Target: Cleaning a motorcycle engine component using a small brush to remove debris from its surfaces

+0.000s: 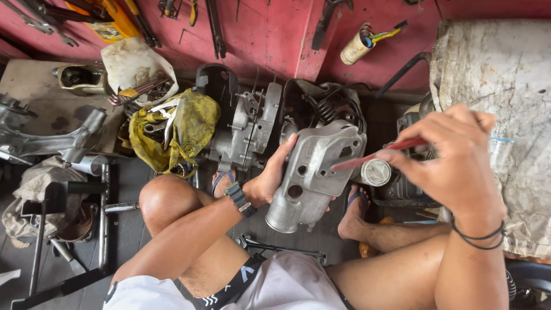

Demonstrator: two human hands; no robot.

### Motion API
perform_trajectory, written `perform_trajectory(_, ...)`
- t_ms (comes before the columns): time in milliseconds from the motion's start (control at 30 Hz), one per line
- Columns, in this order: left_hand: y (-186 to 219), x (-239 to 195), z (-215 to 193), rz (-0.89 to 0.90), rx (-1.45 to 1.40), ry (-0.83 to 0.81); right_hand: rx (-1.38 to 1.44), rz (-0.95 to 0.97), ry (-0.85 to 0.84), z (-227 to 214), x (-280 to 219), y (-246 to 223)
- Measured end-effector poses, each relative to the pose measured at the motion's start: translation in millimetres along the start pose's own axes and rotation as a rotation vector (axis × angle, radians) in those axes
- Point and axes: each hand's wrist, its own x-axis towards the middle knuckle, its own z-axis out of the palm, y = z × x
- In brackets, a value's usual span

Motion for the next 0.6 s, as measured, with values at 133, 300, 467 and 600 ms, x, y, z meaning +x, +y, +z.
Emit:
perform_trajectory(133,3.1,-2.6,-2.2,-0.018,-0.029,-0.048,0.018,-0.017,-0.002,4.7,2.2,-6.6)
perform_trajectory(300,1.7,-2.6,-9.6,-0.015,-0.061,-0.011,0.003,-0.014,-0.016,3.2,3.6,-11.0)
perform_trajectory(467,4.6,-4.4,-0.2,0.028,-0.018,-0.025,0.008,-0.028,-0.022,4.7,4.6,-16.6)
perform_trajectory(600,1.5,-2.9,-4.4,0.011,-0.065,-0.061,-0.022,-0.087,0.014,7.9,0.7,-0.8)
